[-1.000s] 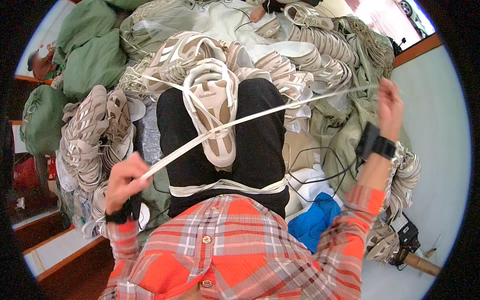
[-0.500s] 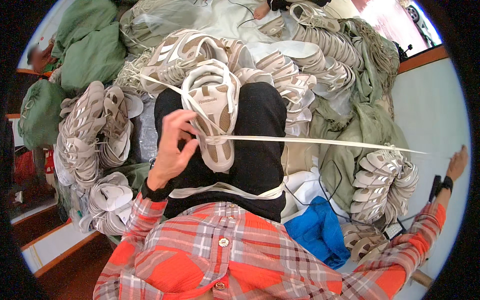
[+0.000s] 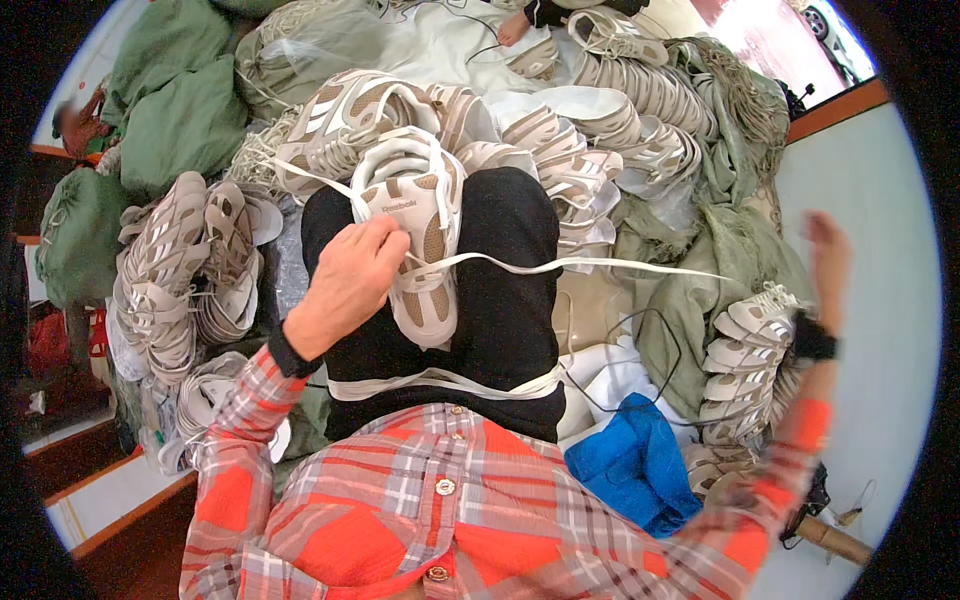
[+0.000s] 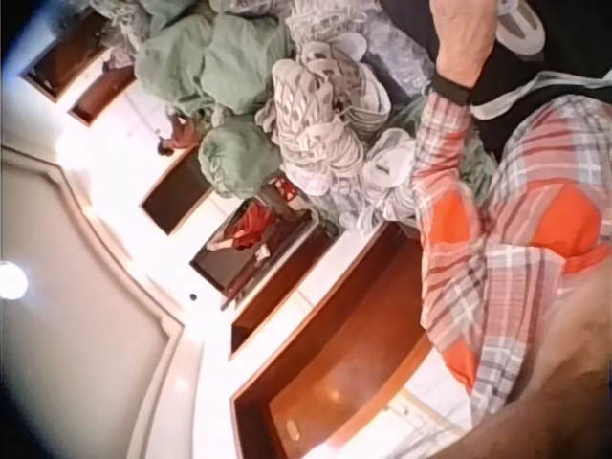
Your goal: Lacing a series of shoes in a manufacturing environment.
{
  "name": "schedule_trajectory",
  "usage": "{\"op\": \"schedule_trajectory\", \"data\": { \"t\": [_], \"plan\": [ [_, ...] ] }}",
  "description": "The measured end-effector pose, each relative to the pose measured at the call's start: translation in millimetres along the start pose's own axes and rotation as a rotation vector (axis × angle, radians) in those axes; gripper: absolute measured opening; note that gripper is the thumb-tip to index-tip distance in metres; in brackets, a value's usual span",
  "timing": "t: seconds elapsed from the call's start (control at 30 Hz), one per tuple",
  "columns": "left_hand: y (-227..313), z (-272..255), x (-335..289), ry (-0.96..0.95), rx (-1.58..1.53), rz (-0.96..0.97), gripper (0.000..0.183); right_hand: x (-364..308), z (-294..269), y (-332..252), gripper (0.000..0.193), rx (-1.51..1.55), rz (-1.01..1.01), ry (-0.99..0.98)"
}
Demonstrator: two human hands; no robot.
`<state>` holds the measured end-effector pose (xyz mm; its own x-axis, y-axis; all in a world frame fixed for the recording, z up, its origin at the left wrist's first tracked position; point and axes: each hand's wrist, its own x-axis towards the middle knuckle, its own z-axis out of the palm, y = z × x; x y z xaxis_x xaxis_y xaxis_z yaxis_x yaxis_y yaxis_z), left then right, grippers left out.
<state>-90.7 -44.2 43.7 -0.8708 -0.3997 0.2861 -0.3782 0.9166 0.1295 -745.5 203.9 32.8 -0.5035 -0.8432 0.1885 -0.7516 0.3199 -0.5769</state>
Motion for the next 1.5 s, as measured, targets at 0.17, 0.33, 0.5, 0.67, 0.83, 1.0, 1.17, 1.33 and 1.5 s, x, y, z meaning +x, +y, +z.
{"op": "schedule_trajectory", "data": {
  "t": [0.17, 0.33, 0.5, 0.67, 0.83, 1.0, 1.17, 1.33, 1.5],
  "plan": [
    [-9, -30, -42, -0.387, 0.091, -0.069, 0.006, -96, 261, -340, 0.022, 0.274, -0.486, -0.05],
    [-21, -45, -68, 0.136, 0.017, -0.477, 0.016, -120, 297, -380, 0.004, -0.001, -0.496, -0.016],
    [31, 17, -19, 0.066, -0.411, -0.37, 0.016, -123, 301, -387, 0.006, -0.04, -0.538, -0.016],
    [33, 29, -8, -0.006, -0.38, -0.422, 0.016, -124, 301, -387, 0.007, -0.008, -0.524, -0.002],
    [40, 24, 0, -0.027, -0.282, -0.389, 0.015, -129, 303, -388, 0.009, -0.051, -0.504, -0.057],
    [27, 26, 5, -0.065, -0.337, -0.398, 0.013, -132, 307, -394, 0.012, -0.103, -0.46, -0.057],
    [27, 30, 4, -0.06, -0.326, -0.376, 0.011, -136, 318, -395, 0.013, -0.062, -0.452, -0.022],
    [23, 35, 4, -0.051, -0.186, -0.183, 0.008, -138, 314, -393, 0.021, 0.016, -0.383, -0.024],
    [13, 30, 14, -0.192, 0.019, 0.059, 0.011, -135, 324, -395, 0.024, 0.142, -0.393, 0.016]
  ]
}}
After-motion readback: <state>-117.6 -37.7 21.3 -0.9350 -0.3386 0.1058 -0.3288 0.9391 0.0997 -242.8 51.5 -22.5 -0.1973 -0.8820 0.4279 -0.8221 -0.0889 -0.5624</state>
